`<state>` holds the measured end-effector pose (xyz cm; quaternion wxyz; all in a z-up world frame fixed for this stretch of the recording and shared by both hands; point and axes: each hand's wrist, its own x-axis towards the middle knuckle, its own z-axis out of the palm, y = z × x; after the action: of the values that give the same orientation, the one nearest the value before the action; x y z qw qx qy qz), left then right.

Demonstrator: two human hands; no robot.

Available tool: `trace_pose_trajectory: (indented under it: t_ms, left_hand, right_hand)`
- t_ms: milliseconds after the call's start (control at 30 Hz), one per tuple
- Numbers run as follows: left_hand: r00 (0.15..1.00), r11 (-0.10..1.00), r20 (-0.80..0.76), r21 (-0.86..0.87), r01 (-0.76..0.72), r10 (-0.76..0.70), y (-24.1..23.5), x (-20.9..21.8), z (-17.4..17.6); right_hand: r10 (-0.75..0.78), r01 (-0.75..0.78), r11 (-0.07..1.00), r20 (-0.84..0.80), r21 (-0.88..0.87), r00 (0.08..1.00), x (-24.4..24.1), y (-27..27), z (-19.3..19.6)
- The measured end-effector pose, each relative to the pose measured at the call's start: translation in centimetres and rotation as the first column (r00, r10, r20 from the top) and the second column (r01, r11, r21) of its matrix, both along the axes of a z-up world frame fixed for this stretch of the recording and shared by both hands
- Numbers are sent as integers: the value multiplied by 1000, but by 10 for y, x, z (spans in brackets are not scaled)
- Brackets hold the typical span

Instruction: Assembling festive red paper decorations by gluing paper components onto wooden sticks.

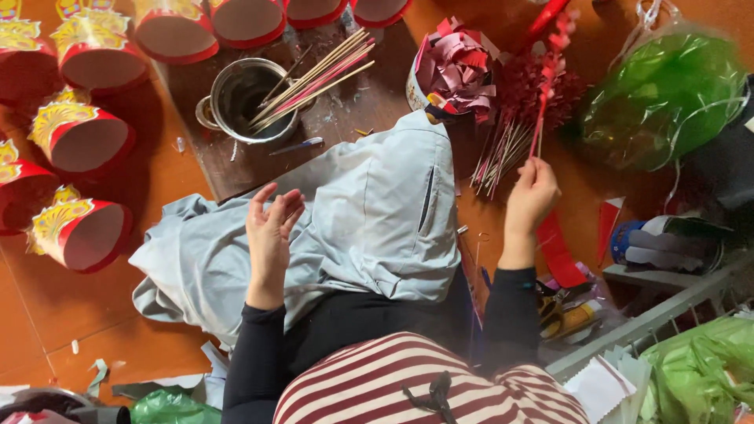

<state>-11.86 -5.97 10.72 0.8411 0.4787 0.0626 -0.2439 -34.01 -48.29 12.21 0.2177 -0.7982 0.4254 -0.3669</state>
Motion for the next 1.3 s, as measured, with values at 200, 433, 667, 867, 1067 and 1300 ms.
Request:
trace_pose_trajectory:
  t_ms: [200, 433, 667, 867, 1067, 1300]
  left_hand:
    - [995, 995, -96, 98, -25, 34, 5, 5, -19]
    - [989, 989, -136, 143, -41, 61, 11, 10, -39]
    - [982, 981, -172, 188, -42, 75, 7, 9, -45]
    - [981, 977, -185, 215, -15, 56, -1, 10, -52]
    - [983, 978, -169, 209, -31, 67, -3, 13, -39]
    - [989, 987, -119, 147, -68, 86, 20, 5, -52]
  right_hand:
    - [17, -44, 988, -176, -151, 984, 28, -57, -58]
    - [92, -41, 857, -73, 513, 993, 146, -84, -19]
    - [230, -228, 966, 3, -124, 973, 227, -149, -96]
    - [331, -342, 923, -87, -177, 940, 272, -123, -67]
    - [306, -327, 934, -151, -144, 940, 283, -141, -78]
    - [435, -434, 899, 16, -56, 900, 228, -62, 43]
